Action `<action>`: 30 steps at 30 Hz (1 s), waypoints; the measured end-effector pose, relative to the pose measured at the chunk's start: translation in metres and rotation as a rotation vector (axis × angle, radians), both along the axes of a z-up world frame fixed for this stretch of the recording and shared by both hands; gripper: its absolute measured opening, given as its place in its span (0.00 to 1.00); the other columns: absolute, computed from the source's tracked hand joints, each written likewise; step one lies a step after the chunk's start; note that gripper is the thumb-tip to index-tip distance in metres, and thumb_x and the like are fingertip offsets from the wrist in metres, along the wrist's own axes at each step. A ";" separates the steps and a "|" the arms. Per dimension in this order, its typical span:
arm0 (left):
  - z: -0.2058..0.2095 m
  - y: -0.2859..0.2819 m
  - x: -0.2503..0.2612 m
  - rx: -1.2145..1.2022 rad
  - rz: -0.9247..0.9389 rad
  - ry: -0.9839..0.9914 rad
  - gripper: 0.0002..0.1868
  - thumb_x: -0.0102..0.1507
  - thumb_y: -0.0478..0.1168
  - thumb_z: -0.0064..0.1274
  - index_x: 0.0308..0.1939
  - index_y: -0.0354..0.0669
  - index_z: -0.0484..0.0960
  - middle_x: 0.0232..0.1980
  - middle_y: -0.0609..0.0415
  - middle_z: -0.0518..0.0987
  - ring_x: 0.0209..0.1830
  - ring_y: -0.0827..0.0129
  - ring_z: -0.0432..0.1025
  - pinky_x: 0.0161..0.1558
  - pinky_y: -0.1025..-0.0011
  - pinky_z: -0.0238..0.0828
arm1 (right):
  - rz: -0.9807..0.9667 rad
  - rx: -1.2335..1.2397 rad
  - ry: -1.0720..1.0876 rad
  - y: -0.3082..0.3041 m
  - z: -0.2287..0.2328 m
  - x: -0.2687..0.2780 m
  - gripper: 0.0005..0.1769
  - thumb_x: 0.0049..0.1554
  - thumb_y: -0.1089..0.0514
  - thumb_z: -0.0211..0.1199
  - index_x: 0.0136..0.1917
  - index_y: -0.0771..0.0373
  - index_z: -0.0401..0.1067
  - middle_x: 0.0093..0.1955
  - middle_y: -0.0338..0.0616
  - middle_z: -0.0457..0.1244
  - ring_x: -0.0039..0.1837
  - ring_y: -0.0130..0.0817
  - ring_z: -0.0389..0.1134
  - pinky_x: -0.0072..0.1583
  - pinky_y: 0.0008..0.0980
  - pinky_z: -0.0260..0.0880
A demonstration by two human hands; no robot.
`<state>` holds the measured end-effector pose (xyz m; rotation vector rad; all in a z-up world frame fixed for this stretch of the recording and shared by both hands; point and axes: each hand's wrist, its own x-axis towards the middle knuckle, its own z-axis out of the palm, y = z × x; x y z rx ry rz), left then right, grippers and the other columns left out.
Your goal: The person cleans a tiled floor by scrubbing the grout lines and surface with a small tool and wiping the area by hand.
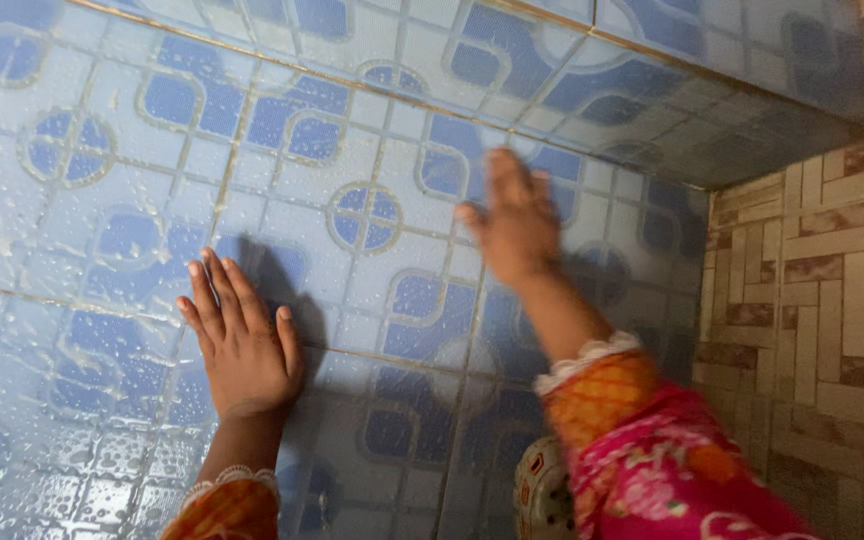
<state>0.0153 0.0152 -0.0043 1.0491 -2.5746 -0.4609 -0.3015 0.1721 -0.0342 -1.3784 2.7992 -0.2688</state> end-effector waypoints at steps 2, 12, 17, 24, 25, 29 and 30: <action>0.001 0.000 0.001 -0.003 -0.002 0.008 0.39 0.70 0.46 0.35 0.78 0.21 0.47 0.83 0.28 0.45 0.85 0.38 0.33 0.79 0.40 0.25 | -0.271 -0.068 -0.030 0.054 -0.013 -0.044 0.47 0.66 0.32 0.45 0.84 0.66 0.43 0.85 0.57 0.41 0.84 0.54 0.41 0.81 0.50 0.39; 0.000 -0.001 0.002 0.021 -0.007 0.025 0.40 0.69 0.46 0.36 0.78 0.20 0.47 0.83 0.28 0.45 0.85 0.39 0.33 0.79 0.41 0.25 | -0.702 0.118 -0.210 0.159 0.016 -0.114 0.47 0.66 0.30 0.26 0.81 0.68 0.40 0.85 0.59 0.33 0.83 0.60 0.31 0.78 0.60 0.33; 0.002 -0.001 0.002 0.033 0.000 0.030 0.40 0.70 0.46 0.36 0.78 0.20 0.47 0.83 0.28 0.45 0.85 0.39 0.33 0.79 0.41 0.25 | -0.658 0.121 0.073 0.181 0.001 -0.071 0.46 0.71 0.32 0.33 0.78 0.77 0.56 0.81 0.71 0.45 0.81 0.67 0.45 0.80 0.60 0.44; 0.002 -0.001 0.002 0.035 -0.009 0.003 0.40 0.69 0.46 0.36 0.78 0.20 0.46 0.83 0.28 0.44 0.85 0.39 0.33 0.79 0.41 0.25 | -0.634 -0.100 0.104 0.189 -0.040 -0.097 0.46 0.73 0.32 0.32 0.75 0.79 0.59 0.79 0.70 0.47 0.79 0.67 0.47 0.78 0.56 0.44; 0.002 -0.002 0.004 0.034 -0.012 -0.003 0.40 0.69 0.46 0.37 0.78 0.20 0.46 0.83 0.28 0.44 0.85 0.39 0.33 0.80 0.41 0.25 | -0.637 -0.106 0.030 0.186 -0.032 -0.109 0.45 0.72 0.33 0.30 0.75 0.77 0.60 0.81 0.68 0.47 0.80 0.66 0.46 0.80 0.54 0.43; 0.003 -0.001 0.003 0.048 -0.002 0.021 0.40 0.69 0.46 0.37 0.78 0.20 0.46 0.84 0.28 0.44 0.85 0.38 0.33 0.80 0.41 0.24 | -0.686 -0.142 -0.174 0.174 -0.010 -0.142 0.45 0.69 0.31 0.29 0.78 0.72 0.54 0.80 0.66 0.44 0.78 0.65 0.45 0.76 0.57 0.40; 0.002 -0.001 0.003 0.044 -0.003 0.019 0.40 0.69 0.46 0.37 0.78 0.20 0.46 0.83 0.28 0.44 0.85 0.38 0.33 0.79 0.40 0.24 | -0.657 -0.109 -0.118 0.175 -0.012 -0.143 0.44 0.70 0.32 0.29 0.77 0.72 0.55 0.80 0.65 0.44 0.79 0.64 0.44 0.76 0.59 0.38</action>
